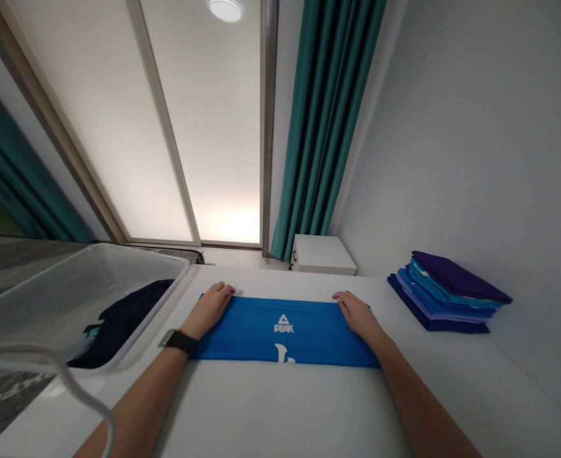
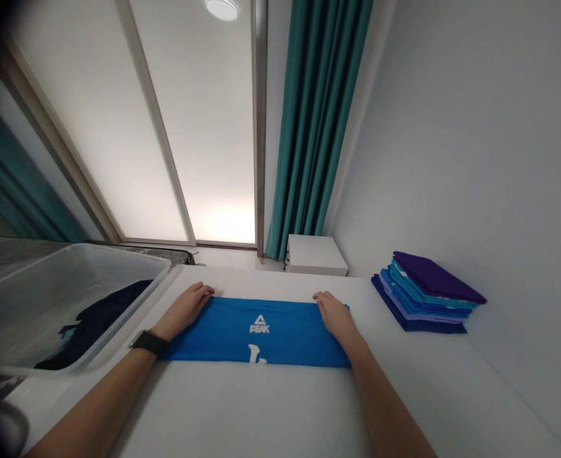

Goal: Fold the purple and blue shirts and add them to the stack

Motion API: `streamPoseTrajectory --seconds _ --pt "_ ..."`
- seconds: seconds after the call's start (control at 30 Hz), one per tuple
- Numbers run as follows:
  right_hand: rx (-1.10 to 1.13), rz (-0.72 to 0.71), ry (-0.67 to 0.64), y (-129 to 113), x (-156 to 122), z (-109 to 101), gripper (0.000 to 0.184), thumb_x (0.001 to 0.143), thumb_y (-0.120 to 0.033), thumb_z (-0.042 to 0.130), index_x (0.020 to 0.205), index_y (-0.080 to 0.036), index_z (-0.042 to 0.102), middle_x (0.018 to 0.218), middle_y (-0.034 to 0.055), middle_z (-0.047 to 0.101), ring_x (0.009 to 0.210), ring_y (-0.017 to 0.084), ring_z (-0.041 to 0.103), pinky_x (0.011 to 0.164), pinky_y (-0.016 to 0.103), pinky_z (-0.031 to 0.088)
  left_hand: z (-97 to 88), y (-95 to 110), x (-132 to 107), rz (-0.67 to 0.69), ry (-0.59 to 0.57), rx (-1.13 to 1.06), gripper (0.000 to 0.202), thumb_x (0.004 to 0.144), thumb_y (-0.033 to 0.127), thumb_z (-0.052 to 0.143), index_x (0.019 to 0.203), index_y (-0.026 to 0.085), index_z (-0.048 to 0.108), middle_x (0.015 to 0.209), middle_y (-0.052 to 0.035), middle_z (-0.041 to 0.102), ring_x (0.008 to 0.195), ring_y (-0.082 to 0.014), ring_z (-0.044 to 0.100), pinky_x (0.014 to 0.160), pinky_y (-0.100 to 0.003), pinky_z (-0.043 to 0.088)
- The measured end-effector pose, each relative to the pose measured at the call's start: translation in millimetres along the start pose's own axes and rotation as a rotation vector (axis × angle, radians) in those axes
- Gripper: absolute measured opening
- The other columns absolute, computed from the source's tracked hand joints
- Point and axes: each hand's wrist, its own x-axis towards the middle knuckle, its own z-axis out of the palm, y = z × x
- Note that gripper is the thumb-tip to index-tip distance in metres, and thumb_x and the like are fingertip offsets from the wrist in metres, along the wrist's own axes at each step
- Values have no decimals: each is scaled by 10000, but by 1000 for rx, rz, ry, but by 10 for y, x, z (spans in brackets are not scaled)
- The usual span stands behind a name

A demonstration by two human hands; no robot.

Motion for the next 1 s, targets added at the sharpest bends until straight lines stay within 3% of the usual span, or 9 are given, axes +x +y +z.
streamPoseTrajectory --seconds 0.13,0.27,0.4,0.5,0.63,0.83,1.0 --pt "-129 15 12 -109 -9 -107 368 942 -177 332 1192 -190 601 1121 104 609 1045 213 565 933 333 412 -104 159 -12 12 15 194 270 950 189 385 1065 177 629 1004 -117 613 970 -265 575 881 -413 443" --pt "-242 -38 67 -501 -70 -173 402 959 -204 309 1245 -142 584 1159 156 601 1096 277 529 954 404 388 -122 602 -55 114 71 264 336 975 220 364 1228 181 580 1221 -132 597 1130 -281 529 953 -436 404" --pt "-157 -185 47 -984 -214 12 479 980 -278 270 1399 -144 460 1417 138 489 1311 261 406 1089 423 296 116 1036 -158 300 6 178 425 1001 343 342 1389 215 454 1439 -87 483 1322 -246 424 1097 -430 318" --pt "-134 -215 -30 -1151 -301 181 555 982 -367 270 1473 -123 355 1530 121 349 1416 245 278 1157 429 204 317 1123 -223 321 -38 146 498 1003 429 312 1433 198 413 1485 -98 438 1370 -239 387 1125 -431 300" --pt "-116 -203 -101 -1129 -307 248 630 985 -446 240 1504 -90 276 1565 115 251 1450 236 206 1184 428 156 423 1049 -241 301 -67 148 536 1003 458 297 1453 186 396 1508 -96 403 1401 -241 347 1144 -442 285" --pt "-81 -211 -104 -1033 -295 197 638 991 -512 207 1519 -157 249 1575 85 224 1456 216 184 1188 427 150 416 1032 -233 312 -56 150 542 1001 464 306 1466 197 383 1509 -88 400 1408 -243 335 1150 -446 285" --pt "-86 -203 -118 -739 -343 72 587 1000 -482 213 1510 -198 281 1577 61 237 1454 186 190 1188 413 168 418 1033 -228 309 -65 153 549 1003 465 301 1476 193 370 1522 -90 375 1410 -243 332 1152 -444 284"
